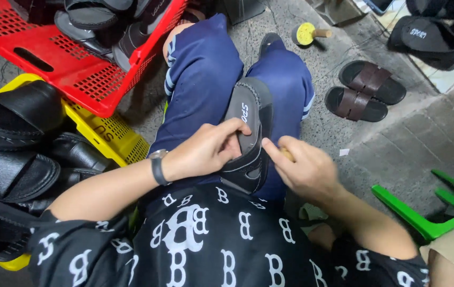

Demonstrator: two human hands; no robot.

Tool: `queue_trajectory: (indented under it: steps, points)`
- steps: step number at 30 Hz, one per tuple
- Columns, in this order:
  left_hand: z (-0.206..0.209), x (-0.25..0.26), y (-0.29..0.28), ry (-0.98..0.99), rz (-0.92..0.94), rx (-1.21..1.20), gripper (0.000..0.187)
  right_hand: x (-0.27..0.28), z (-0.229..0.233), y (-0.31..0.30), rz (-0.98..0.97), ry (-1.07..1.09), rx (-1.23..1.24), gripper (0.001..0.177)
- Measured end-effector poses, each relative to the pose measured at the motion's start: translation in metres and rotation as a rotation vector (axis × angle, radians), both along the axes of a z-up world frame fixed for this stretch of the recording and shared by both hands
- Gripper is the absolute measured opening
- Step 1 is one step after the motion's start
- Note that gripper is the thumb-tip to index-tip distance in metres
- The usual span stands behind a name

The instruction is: Hand-sewing the upper part of a black sandal to its sole using a needle and thread

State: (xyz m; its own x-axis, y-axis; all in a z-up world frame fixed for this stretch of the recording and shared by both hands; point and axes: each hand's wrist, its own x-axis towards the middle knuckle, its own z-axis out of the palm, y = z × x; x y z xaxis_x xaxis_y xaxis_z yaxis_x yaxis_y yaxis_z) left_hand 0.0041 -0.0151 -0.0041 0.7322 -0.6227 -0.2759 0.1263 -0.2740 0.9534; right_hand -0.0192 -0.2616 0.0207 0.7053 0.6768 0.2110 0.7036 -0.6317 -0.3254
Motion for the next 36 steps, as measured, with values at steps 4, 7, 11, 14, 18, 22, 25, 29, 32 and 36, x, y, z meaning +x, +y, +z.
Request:
queue_trajectory:
  steps: [4,7,11,14,18,22,25,29,32,36]
  points:
    - [0.009,-0.001,0.010,-0.115,0.121,-0.053,0.040,0.014,0.048,-0.047,-0.116,-0.167,-0.690,0.051]
    - [0.004,-0.007,0.011,-0.276,0.133,-0.038,0.040,0.007,0.036,-0.060,-0.212,0.025,-0.789,0.054]
    - [0.016,-0.010,0.010,-0.411,0.218,-0.002,0.039,0.003,-0.001,-0.019,-0.001,0.144,0.063,0.041]
    - [0.014,-0.018,0.015,-0.472,0.165,0.004,0.044,0.005,-0.005,-0.008,0.026,0.177,0.090,0.041]
    - [0.014,-0.023,0.009,-0.490,0.146,-0.003,0.042,0.006,-0.006,-0.007,0.045,0.093,0.004,0.039]
    - [0.015,-0.021,0.008,-0.440,0.110,0.007,0.042,0.007,0.002,0.001,0.104,-0.071,-0.152,0.038]
    - [0.013,-0.021,0.007,-0.427,0.102,0.004,0.045,0.003,-0.010,0.011,0.150,-0.131,-0.186,0.037]
    - [0.013,-0.020,0.006,-0.395,0.096,0.000,0.045,0.001,-0.020,0.012,0.204,-0.134,-0.219,0.035]
    - [0.011,-0.018,0.006,-0.368,0.075,-0.004,0.047,-0.001,-0.033,0.018,0.185,-0.165,-0.191,0.031]
    - [0.014,-0.013,0.004,-0.374,0.064,-0.015,0.045,-0.001,-0.033,0.012,0.142,-0.146,-0.153,0.028]
